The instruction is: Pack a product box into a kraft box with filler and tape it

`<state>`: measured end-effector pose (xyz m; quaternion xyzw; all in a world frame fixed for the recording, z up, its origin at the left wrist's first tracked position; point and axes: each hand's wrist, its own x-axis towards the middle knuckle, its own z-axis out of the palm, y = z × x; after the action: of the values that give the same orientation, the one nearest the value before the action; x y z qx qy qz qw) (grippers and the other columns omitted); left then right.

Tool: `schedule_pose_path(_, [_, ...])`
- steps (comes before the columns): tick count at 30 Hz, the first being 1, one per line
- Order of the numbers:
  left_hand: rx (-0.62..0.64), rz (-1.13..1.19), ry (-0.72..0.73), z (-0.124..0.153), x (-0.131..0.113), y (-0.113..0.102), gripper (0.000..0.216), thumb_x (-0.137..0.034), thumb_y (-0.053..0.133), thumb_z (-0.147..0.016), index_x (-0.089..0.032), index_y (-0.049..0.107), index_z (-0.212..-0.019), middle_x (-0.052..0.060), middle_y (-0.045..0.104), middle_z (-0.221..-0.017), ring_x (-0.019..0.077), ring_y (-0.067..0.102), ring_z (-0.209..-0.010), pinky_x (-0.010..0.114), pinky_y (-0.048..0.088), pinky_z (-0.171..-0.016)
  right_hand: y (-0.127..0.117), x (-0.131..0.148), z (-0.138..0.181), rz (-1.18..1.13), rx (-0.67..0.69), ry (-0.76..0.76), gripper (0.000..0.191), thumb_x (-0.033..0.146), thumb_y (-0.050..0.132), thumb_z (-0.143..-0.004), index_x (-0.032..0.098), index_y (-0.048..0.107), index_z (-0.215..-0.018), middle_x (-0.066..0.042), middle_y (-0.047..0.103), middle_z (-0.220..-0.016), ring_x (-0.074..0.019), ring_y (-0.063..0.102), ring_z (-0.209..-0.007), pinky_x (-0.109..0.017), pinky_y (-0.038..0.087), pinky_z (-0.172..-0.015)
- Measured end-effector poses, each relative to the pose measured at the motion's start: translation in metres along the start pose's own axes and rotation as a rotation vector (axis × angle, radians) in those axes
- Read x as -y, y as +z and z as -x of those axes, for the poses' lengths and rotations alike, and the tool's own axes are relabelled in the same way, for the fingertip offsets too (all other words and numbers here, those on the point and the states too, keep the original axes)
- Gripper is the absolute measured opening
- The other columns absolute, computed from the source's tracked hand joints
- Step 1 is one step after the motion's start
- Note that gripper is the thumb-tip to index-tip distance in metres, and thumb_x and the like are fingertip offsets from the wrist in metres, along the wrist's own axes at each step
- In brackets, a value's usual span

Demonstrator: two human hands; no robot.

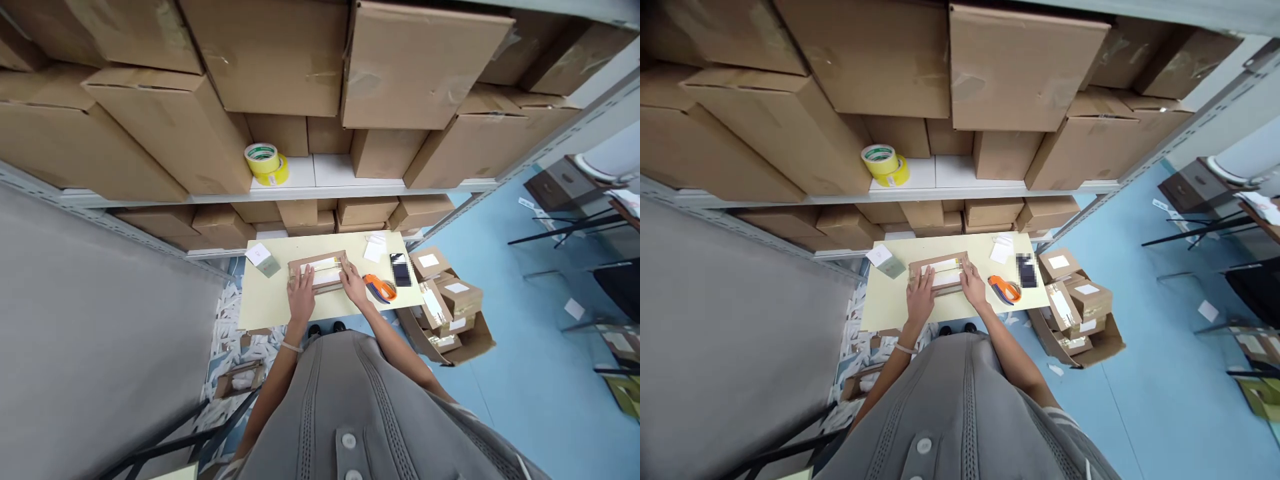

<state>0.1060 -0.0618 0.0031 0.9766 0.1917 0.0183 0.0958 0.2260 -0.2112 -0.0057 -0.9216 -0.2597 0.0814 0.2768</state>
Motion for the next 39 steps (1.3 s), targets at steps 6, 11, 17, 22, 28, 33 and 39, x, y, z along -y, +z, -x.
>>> schedule_pose_path(6, [0.007,0.010,0.061,-0.003,-0.003,0.002,0.067,-0.023,0.039,-0.092,-0.024,0.017,-0.156,0.004,0.024,-0.161,0.0262,0.012,-0.151,0.059,0.014,-0.119,-0.010,-0.025,0.004,-0.148,0.003,-0.008,0.048,0.034,0.035,-0.100,0.031,0.041,-0.147,-0.005,0.051,-0.141,-0.0196,0.058,-0.119,-0.032,0.049,-0.098])
schedule_pose_path(11, [0.025,0.021,0.072,-0.006,-0.007,0.003,0.067,-0.022,0.037,-0.093,-0.025,0.016,-0.156,0.002,0.022,-0.161,0.0256,0.009,-0.151,0.059,0.013,-0.119,-0.021,-0.087,0.032,-0.092,-0.205,0.173,0.040,0.031,0.037,-0.098,0.018,0.057,-0.130,-0.012,0.060,-0.124,-0.0223,0.059,-0.113,-0.036,0.047,-0.097])
schedule_pose_path(17, [0.025,0.015,0.063,-0.006,-0.008,0.003,0.063,-0.024,0.034,-0.095,-0.025,0.016,-0.156,0.000,0.021,-0.161,0.0247,0.007,-0.151,0.058,0.013,-0.119,-0.022,-0.138,0.036,0.204,0.029,0.355,0.030,0.028,0.060,-0.086,0.013,0.063,-0.113,-0.017,0.064,-0.119,-0.0264,0.060,-0.112,-0.034,0.047,-0.094])
schedule_pose_path(22, [0.021,0.021,0.055,-0.007,-0.009,0.004,0.067,-0.023,0.039,-0.093,-0.026,0.018,-0.156,0.002,0.024,-0.160,0.0249,0.007,-0.151,0.058,0.011,-0.120,-0.008,-0.135,0.024,0.240,0.217,0.545,0.037,0.024,0.064,-0.083,0.007,0.060,-0.115,-0.020,0.068,-0.109,-0.0281,0.066,-0.103,-0.034,0.049,-0.084])
schedule_pose_path(28, [-0.033,0.023,0.065,-0.006,-0.011,0.009,0.070,-0.015,0.036,-0.090,-0.023,0.017,-0.156,0.001,0.021,-0.161,0.0246,0.006,-0.151,0.059,-0.002,-0.121,-0.042,-0.131,0.006,0.160,0.208,0.476,0.039,0.036,0.044,-0.095,0.009,0.057,-0.119,-0.017,0.069,-0.104,-0.0253,0.066,-0.095,-0.030,0.048,-0.078])
schedule_pose_path(33, [-0.054,0.079,0.043,-0.006,-0.018,0.014,0.071,-0.008,0.033,-0.087,-0.014,0.016,-0.156,0.005,0.020,-0.161,0.0199,0.012,-0.151,0.045,0.008,-0.124,-0.095,-0.094,-0.033,-0.348,0.090,0.078,0.051,0.064,0.042,-0.089,0.017,0.060,-0.088,-0.004,0.064,-0.078,-0.0189,0.056,-0.073,-0.026,0.043,-0.065])
schedule_pose_path(39, [-0.068,0.232,0.096,-0.008,-0.018,0.012,0.068,-0.036,0.042,-0.093,-0.009,0.026,-0.153,0.011,0.023,-0.161,0.0242,0.015,-0.150,0.044,0.011,-0.124,-0.079,-0.012,-0.077,-0.377,-0.058,0.145,0.066,0.081,0.032,-0.082,0.024,0.025,-0.050,0.004,0.026,-0.046,-0.0099,0.026,-0.049,-0.026,0.023,-0.048])
